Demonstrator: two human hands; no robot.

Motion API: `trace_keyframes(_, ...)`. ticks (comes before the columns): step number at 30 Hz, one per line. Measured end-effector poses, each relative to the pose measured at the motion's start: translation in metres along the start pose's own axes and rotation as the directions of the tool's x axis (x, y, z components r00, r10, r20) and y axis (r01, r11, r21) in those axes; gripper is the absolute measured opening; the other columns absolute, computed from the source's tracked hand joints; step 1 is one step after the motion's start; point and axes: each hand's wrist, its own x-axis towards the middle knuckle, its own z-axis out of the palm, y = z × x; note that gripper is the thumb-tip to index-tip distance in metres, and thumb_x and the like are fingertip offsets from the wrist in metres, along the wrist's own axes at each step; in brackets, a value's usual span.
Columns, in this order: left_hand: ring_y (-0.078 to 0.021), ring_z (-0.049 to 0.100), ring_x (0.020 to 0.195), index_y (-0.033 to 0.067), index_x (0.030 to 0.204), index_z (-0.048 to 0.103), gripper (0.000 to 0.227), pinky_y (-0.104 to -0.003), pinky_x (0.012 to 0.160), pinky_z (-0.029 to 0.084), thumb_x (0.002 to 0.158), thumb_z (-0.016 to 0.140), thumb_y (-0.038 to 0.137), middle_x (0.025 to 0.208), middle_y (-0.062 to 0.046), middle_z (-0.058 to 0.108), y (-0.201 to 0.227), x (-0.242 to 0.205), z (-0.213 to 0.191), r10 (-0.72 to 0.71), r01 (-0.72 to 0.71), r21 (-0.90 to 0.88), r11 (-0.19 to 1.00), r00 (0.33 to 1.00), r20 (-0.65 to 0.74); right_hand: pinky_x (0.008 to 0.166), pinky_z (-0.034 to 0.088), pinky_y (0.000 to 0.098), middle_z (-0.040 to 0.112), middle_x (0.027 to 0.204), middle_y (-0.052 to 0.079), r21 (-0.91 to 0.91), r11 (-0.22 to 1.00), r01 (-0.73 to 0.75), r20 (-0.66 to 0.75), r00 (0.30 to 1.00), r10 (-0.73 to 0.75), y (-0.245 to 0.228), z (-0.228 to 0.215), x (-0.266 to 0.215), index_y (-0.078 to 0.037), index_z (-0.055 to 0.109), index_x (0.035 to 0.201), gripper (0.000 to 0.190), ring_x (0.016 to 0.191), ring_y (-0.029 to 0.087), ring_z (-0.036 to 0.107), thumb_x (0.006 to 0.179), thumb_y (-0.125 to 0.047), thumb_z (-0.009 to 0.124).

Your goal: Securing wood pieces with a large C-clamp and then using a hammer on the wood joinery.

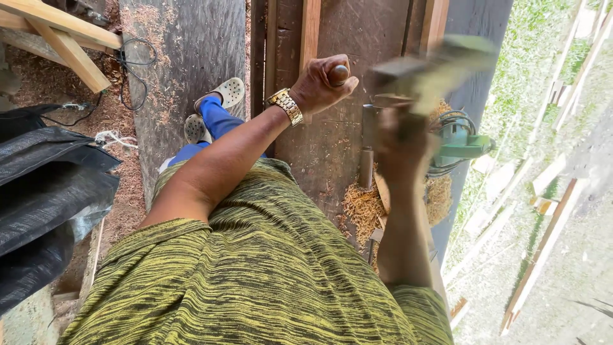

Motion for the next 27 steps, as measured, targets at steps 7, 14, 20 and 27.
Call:
trace_keyframes(7,-0.0102,0.07,0.07,0.0085,0.106,0.062,0.019,-0.028,0.064,0.063,0.096,0.072,0.021,0.084,-0.001,0.071,-0.002,-0.002,-0.002,0.126,-0.122,-0.115,0.986,0.992,0.026,0.059,0.056,0.041,0.07,0.08,0.015,-0.021,0.958,-0.287,0.38,0.884,0.273,-0.022,0.01,0.002,-0.003,0.053,0.116,0.03,0.065,0.027,0.071,0.098,-0.016,0.073)
trace_keyframes(14,-0.0141,0.062,0.058,0.0077,0.083,0.053,0.031,-0.032,0.052,0.052,0.095,0.077,0.024,0.067,-0.006,0.061,0.003,-0.005,0.0,0.03,-0.029,0.062,0.998,1.0,-0.009,0.044,0.055,0.0305,0.068,0.089,0.011,0.537,0.801,-0.264,-0.07,0.933,0.354,-0.021,-0.049,0.021,-0.004,0.058,0.118,0.027,0.057,0.014,0.067,0.101,-0.022,0.071)
trace_keyframes(20,-0.0144,0.057,0.055,0.0074,0.08,0.051,0.031,-0.034,0.052,0.049,0.092,0.076,0.023,0.063,-0.006,0.059,0.001,-0.01,0.004,-0.036,0.037,-0.015,0.999,0.998,0.043,0.046,0.049,0.031,0.068,0.083,0.012,0.628,0.752,0.198,-0.152,0.98,-0.13,0.066,0.016,-0.048,-0.004,0.059,0.123,0.029,0.059,0.02,0.063,0.112,-0.029,0.049)
trace_keyframes(27,-0.0168,0.068,0.079,0.0066,0.112,0.062,0.016,-0.032,0.076,0.063,0.1,0.067,0.015,0.097,-0.004,0.072,-0.038,-0.007,0.015,0.182,-0.132,-0.294,0.947,0.972,0.15,0.059,0.057,0.0381,0.071,0.086,0.017,-0.059,0.952,-0.301,0.407,0.864,0.298,-0.021,0.016,-0.01,-0.002,0.049,0.112,0.027,0.068,0.028,0.071,0.098,-0.013,0.069)
